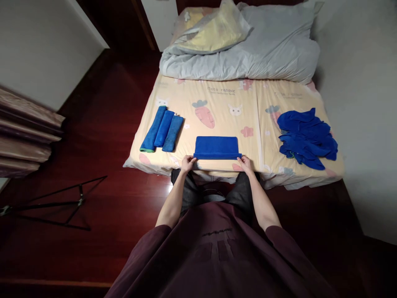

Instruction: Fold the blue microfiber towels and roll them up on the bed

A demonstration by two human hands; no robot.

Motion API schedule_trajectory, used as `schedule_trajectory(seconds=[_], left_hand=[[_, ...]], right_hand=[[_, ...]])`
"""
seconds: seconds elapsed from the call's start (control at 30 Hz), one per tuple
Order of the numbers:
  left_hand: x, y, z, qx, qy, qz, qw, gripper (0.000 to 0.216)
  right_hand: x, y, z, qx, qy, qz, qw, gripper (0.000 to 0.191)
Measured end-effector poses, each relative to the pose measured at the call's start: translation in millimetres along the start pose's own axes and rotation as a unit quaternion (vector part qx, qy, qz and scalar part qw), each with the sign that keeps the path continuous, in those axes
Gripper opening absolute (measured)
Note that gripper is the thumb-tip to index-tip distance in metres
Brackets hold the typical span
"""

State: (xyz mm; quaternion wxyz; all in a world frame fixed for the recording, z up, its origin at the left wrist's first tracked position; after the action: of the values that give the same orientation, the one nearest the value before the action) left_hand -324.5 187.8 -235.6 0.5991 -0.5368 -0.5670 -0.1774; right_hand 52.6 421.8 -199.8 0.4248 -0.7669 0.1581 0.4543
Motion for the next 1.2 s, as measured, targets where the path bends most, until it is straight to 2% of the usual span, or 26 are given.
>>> schedule_trajectory(seconds=[0.13,0.37,0.87,1.2], left_hand=[[3,-1,0,0.004,-0.005,0.012,1.0,0.024],[12,-3,-3,0.001,-0.013,0.021,1.0,0.03],[17,-4,-6,0.011,-0.012,0.023,1.0,0.031],[22,-5,-7,0.026,-0.005,0.043,0.999,0.035]], right_hand=[[-4,-2,0,0.001,-0.009,-0.047,0.999,0.056],[-5,-1,2,0.009,-0.017,-0.069,0.997,0.058],[-1,0,2,0.004,-0.005,-0.072,0.997,0.055],[-4,-1,2,0.028,0.003,-0.063,0.998,0.06]])
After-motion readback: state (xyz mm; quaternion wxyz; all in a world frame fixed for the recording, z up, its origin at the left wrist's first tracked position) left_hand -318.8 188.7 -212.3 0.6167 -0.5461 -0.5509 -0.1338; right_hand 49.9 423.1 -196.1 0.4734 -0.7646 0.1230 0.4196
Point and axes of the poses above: each hand's wrist, its own z-axis towards the middle knuckle, its own y-axis out of the palm, x = y × z, the point moved 10 cm from there along z, towards the middle knuckle, and after that the axes turned 14 degrees about -x, right-handed, at the moved point
